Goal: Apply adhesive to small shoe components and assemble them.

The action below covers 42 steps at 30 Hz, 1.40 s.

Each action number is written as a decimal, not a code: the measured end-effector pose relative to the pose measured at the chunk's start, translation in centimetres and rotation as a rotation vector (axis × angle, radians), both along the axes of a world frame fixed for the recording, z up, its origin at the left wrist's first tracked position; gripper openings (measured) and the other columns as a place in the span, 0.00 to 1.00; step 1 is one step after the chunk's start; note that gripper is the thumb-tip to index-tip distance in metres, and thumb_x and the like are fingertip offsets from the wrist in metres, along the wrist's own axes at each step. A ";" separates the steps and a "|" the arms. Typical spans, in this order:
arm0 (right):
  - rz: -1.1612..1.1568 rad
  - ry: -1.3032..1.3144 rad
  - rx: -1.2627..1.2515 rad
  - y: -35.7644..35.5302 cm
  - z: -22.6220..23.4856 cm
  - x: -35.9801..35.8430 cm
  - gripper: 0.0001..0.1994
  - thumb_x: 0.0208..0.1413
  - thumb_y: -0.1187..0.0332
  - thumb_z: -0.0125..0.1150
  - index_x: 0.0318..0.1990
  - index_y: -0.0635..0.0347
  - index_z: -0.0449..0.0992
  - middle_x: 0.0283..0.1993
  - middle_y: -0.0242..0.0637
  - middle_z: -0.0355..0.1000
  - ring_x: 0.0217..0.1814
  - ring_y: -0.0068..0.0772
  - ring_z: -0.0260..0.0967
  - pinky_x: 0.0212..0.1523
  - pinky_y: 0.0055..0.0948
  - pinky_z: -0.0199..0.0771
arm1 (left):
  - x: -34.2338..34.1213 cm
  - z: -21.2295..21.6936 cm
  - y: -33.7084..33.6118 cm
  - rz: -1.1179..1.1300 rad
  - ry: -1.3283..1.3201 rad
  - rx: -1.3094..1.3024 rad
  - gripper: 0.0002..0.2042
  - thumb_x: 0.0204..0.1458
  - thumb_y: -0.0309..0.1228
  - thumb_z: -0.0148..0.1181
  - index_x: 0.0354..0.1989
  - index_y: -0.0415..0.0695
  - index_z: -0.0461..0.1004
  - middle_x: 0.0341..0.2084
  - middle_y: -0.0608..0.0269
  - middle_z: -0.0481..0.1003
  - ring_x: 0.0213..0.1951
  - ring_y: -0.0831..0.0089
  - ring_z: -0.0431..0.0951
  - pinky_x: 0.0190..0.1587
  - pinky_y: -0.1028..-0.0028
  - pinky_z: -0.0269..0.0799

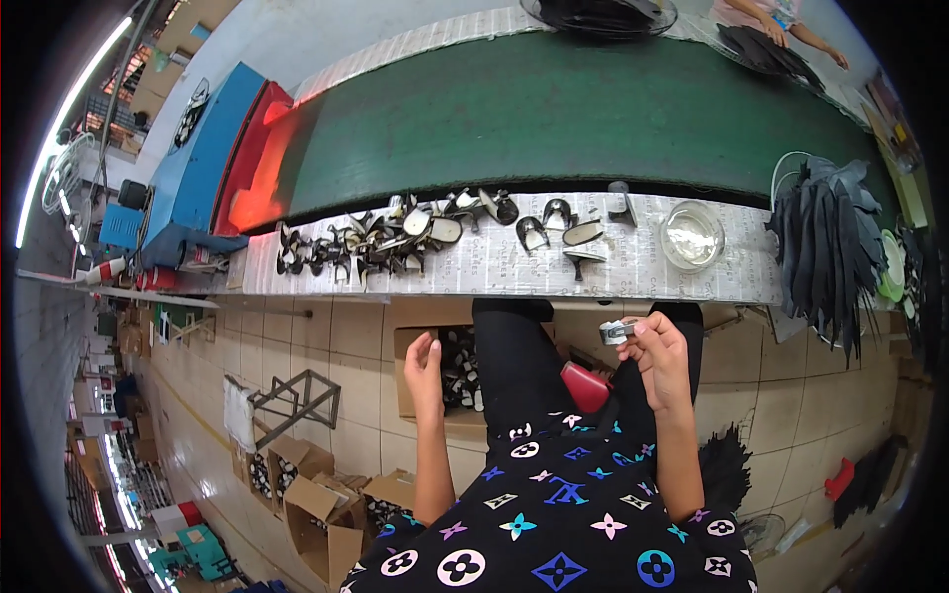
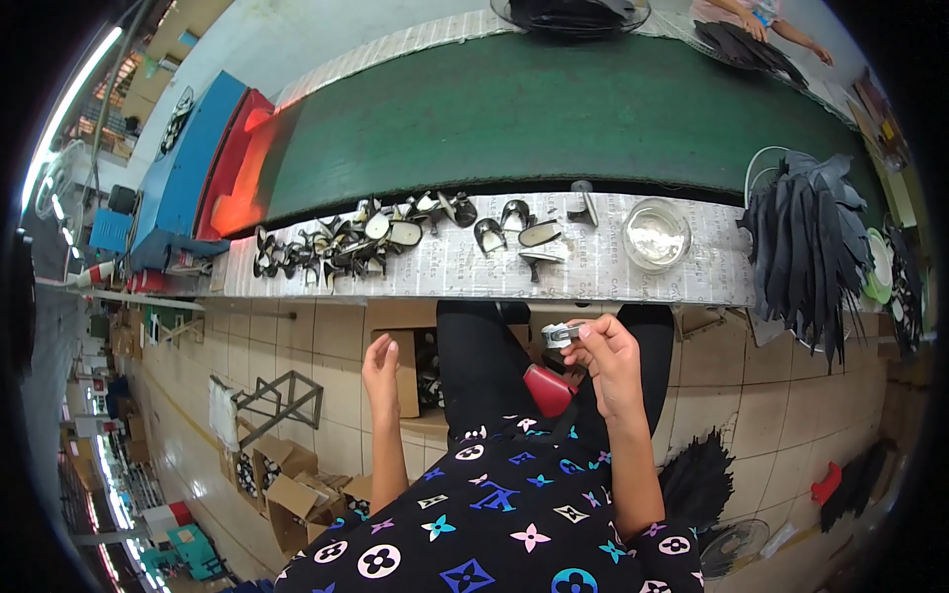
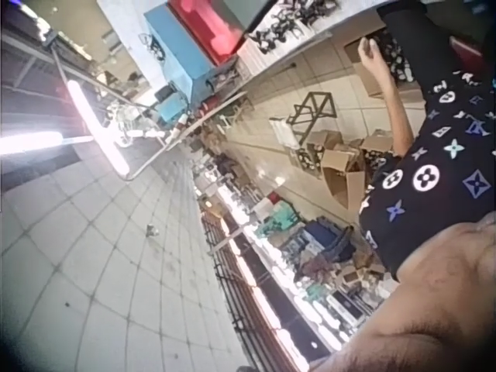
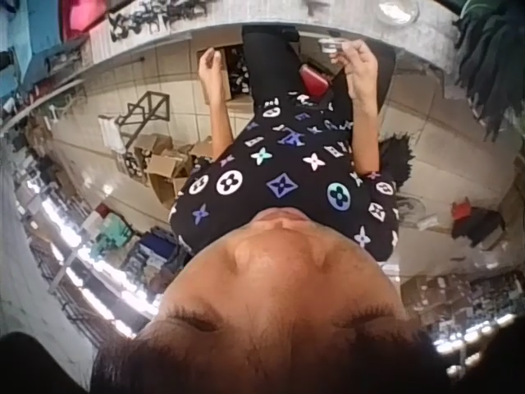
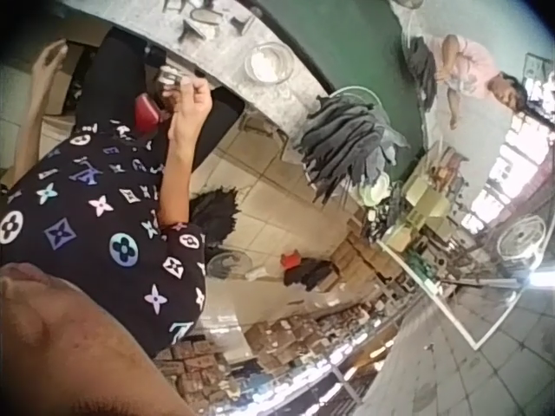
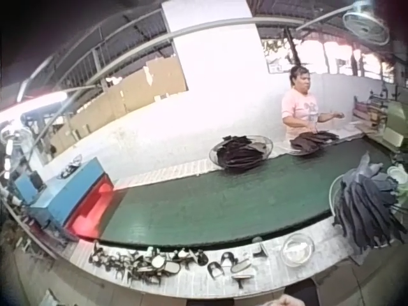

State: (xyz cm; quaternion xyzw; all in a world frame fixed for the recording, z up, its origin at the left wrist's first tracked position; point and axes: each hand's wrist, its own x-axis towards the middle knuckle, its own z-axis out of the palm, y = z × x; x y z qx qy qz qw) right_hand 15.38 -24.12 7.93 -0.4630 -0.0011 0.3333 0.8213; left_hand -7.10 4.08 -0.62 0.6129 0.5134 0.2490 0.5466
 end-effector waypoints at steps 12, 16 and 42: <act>-0.033 0.080 0.081 -4.0 1.3 -0.9 0.04 0.61 0.73 0.57 0.35 0.61 0.69 0.38 0.44 0.76 0.39 0.36 0.79 0.41 0.27 0.82 | 21.9 -0.9 2.1 -0.660 0.045 0.809 0.18 0.50 0.32 0.65 0.49 0.41 0.76 0.51 0.49 0.72 0.55 0.49 0.67 0.59 0.59 0.62; -0.085 0.022 0.052 -5.6 0.7 -1.1 0.04 0.61 0.73 0.56 0.35 0.61 0.69 0.35 0.44 0.77 0.35 0.35 0.79 0.34 0.27 0.79 | 22.5 -0.4 0.8 -0.584 0.096 0.891 0.14 0.49 0.31 0.66 0.43 0.38 0.79 0.52 0.47 0.72 0.54 0.47 0.67 0.58 0.58 0.63; 0.068 -0.890 -0.513 -0.4 5.5 -1.8 0.06 0.53 0.78 0.63 0.38 0.67 0.75 0.43 0.40 0.77 0.35 0.26 0.77 0.36 0.23 0.79 | 11.7 7.1 -11.1 -0.464 -0.596 -0.780 0.12 0.57 0.24 0.60 0.49 0.39 0.71 0.42 0.61 0.77 0.43 0.75 0.79 0.48 0.73 0.78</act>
